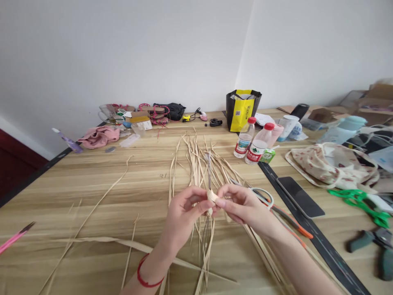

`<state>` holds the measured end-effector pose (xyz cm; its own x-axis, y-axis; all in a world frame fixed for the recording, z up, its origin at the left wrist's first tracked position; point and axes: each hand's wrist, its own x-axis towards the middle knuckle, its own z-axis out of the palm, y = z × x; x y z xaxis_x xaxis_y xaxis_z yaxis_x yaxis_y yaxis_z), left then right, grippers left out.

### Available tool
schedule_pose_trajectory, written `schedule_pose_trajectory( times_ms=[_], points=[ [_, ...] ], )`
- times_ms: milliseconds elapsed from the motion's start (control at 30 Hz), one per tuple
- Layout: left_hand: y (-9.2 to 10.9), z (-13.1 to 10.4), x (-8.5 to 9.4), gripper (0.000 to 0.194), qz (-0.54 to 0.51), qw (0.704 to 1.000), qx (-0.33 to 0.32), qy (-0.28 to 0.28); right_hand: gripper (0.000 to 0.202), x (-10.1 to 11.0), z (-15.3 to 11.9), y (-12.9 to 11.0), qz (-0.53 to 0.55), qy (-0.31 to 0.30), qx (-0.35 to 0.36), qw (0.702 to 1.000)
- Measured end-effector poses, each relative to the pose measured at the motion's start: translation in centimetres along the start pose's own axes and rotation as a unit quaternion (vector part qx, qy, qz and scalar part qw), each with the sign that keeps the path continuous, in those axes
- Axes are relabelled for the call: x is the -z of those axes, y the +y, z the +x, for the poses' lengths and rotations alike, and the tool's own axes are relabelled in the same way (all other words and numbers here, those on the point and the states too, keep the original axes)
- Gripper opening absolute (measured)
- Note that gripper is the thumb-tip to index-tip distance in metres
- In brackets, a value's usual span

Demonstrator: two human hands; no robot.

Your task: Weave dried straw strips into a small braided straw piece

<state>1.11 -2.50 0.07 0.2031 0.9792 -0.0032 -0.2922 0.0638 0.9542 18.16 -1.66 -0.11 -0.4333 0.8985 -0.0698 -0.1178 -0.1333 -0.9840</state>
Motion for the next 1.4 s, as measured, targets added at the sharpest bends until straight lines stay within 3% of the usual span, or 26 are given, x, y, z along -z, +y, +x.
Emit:
schedule_pose_trajectory(
  times_ms=[233, 433, 600, 833, 1133, 1400],
  points=[
    [0.0, -0.5, 0.0, 0.009, -0.015, 1.000, -0.009, 0.011, 0.029, 0.3, 0.1, 0.4, 0.057, -0.035, -0.047, 0.997],
    [0.4, -0.8, -0.3, 0.008, -0.030, 0.999, -0.016, 0.005, 0.030, 0.2, 0.0, -0.3, 0.043, -0.046, -0.012, 0.998],
    [0.3, -0.5, 0.1, 0.010, -0.040, 0.999, 0.009, -0.009, 0.026, 0.2, -0.3, -0.9, -0.009, -0.005, 0.034, 0.999],
    [0.5, -0.3, 0.2, 0.011, -0.049, 0.998, 0.027, -0.019, 0.022, 0.1, -0.9, -1.2, -0.010, -0.040, 0.004, 0.999],
    [0.3, -0.5, -0.3, 0.019, -0.059, 0.997, 0.025, 0.048, 0.029, 0.0, -1.0, -0.8, -0.050, -0.039, 0.025, 0.998],
    [0.4, -0.4, -0.2, 0.014, -0.065, 0.997, 0.050, 0.012, 0.033, -0.4, -0.7, -0.6, -0.029, -0.035, 0.030, 0.999]
  ],
)
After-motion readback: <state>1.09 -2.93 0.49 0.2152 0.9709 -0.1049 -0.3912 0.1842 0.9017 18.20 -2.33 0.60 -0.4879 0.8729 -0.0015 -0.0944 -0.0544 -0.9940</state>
